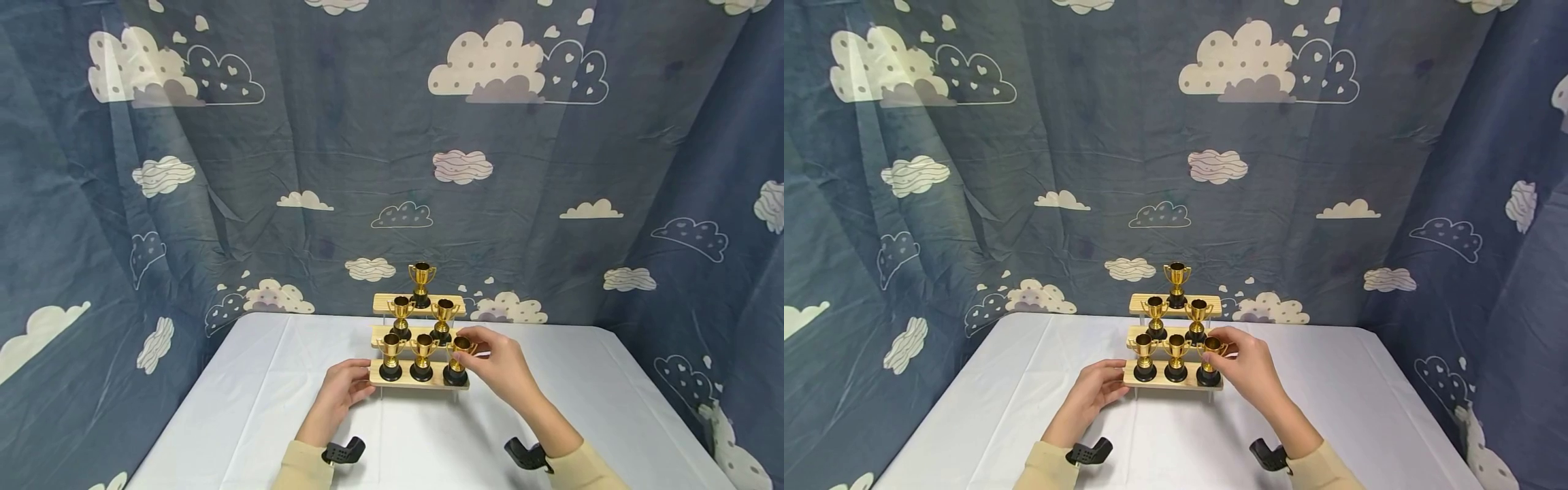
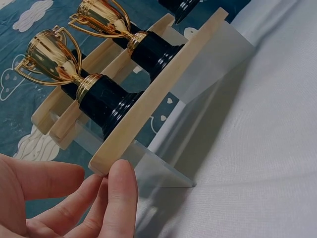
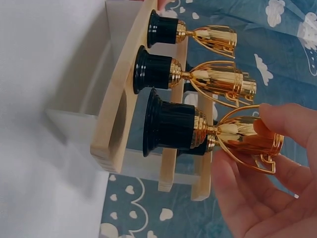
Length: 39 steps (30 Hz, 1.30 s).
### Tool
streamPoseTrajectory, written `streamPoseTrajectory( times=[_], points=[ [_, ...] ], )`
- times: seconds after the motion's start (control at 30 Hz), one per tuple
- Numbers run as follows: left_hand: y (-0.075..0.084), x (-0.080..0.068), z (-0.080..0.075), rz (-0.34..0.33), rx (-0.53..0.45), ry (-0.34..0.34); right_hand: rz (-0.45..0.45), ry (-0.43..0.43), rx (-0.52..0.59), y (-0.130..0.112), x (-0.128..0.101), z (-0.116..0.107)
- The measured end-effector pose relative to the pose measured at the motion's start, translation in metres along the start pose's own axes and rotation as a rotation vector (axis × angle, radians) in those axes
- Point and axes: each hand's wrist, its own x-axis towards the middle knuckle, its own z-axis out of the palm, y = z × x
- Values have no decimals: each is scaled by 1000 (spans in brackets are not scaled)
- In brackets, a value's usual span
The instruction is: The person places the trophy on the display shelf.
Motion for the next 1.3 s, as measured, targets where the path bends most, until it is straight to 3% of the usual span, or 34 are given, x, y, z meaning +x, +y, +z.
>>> streamPoseTrajectory(
  times=[1.0,1.3],
  points=[
    [-1,0,-1,20,-9,-35,15,15,17,11,12,12],
    [-1,1,-2,16,-19,-15,27,21,15,13,13,17]
  ],
)
